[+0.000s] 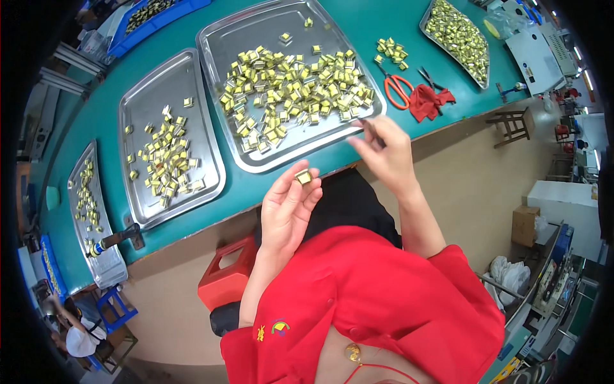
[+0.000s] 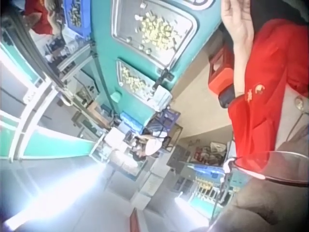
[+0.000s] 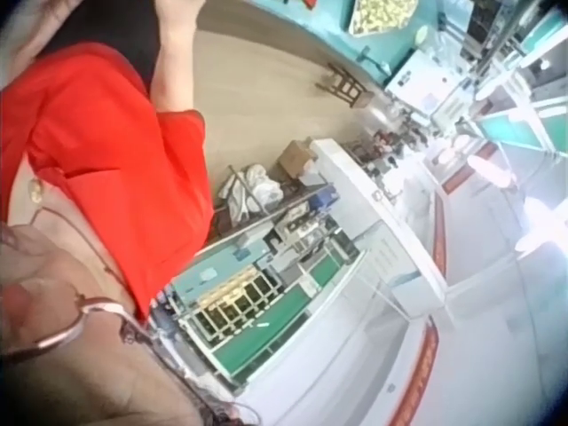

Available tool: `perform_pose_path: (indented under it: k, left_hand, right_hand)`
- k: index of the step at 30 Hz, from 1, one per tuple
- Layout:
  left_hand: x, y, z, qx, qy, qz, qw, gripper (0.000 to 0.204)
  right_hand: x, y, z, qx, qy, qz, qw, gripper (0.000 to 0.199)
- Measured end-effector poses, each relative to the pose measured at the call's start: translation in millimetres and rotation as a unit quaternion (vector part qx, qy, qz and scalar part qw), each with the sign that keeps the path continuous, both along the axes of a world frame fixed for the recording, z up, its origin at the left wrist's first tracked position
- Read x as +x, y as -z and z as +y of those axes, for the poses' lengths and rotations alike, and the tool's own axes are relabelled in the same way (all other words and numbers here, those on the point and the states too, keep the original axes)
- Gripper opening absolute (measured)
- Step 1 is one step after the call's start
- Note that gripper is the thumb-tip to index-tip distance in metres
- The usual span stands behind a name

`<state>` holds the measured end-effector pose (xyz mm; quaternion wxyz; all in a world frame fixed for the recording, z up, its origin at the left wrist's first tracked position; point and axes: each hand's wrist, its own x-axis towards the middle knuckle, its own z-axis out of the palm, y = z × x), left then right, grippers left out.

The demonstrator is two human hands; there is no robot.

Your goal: The person sorts small electronic components by hand, arranging them on a metal tray.

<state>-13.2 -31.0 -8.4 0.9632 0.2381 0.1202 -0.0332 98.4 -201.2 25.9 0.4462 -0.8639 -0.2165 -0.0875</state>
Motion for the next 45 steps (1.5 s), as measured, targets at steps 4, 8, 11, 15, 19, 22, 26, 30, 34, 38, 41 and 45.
perform_pose_path:
  k: [4, 8, 11, 15, 19, 22, 26, 30, 34, 38, 41, 45]
  left_hand:
    - [5.1, -2.2, 2.1, -0.039, 0.022, 0.003, 0.999, 0.035]
    - [11.3, -0.1, 1.5, -0.037, 0.015, -0.008, 0.999, 0.034]
    - [14.8, -2.3, 1.2, -0.021, 0.015, -0.007, 1.000, 0.035]
    - [13.8, -0.5, 1.4, -0.010, 0.009, -0.015, 1.000, 0.034]
    - [12.6, -1.9, 1.7, -0.007, 0.010, -0.026, 1.000, 0.034]
    - [12.3, -4.1, 1.4, -0.014, 0.014, -0.013, 1.000, 0.034]
    - [12.8, 0.0, 3.4, -0.034, 0.006, 0.022, 0.999, 0.033]
    - [18.3, -0.1, 6.4, -0.033, 0.010, 0.045, 0.998, 0.029]
    - [15.1, -0.3, 2.7, 0.003, 0.018, 0.045, 0.999, 0.029]
    - [12.9, -7.0, -3.0, 0.060, 0.046, 0.047, 0.996, 0.030]
    - [12.9, -2.3, -2.7, 0.116, 0.027, 0.013, 0.993, 0.031]
    - [13.4, -6.1, -2.3, 0.187, -0.004, -0.013, 0.982, 0.033]
  right_hand:
    - [29.9, 12.7, -6.4, -0.095, 0.031, -0.034, 0.994, 0.026]
    - [32.5, 10.4, 7.7, -0.230, 0.071, -0.036, 0.970, 0.026]
    - [33.9, 12.1, 14.5, -0.281, 0.098, -0.075, 0.952, 0.028]
    - [32.8, 11.0, 18.3, -0.302, 0.094, -0.063, 0.947, 0.025]
    - [30.4, 10.3, 19.6, -0.278, 0.094, -0.064, 0.954, 0.018]
    - [32.4, 18.9, 14.5, -0.197, 0.079, -0.049, 0.976, 0.012]
    - [30.2, 15.8, 14.1, -0.126, 0.052, 0.024, 0.990, 0.015]
    - [34.2, 18.2, 9.3, -0.125, 0.029, 0.007, 0.992, 0.019]
    - [29.7, 11.6, 19.6, -0.156, 0.011, 0.019, 0.988, 0.022]
    - [26.6, 20.7, 26.9, -0.195, 0.020, -0.066, 0.978, 0.023]
    - [16.7, 5.3, 26.5, -0.097, -0.020, 0.047, 0.994, 0.022]
    - [0.2, -6.7, 12.9, 0.115, -0.195, 0.305, 0.925, 0.017]
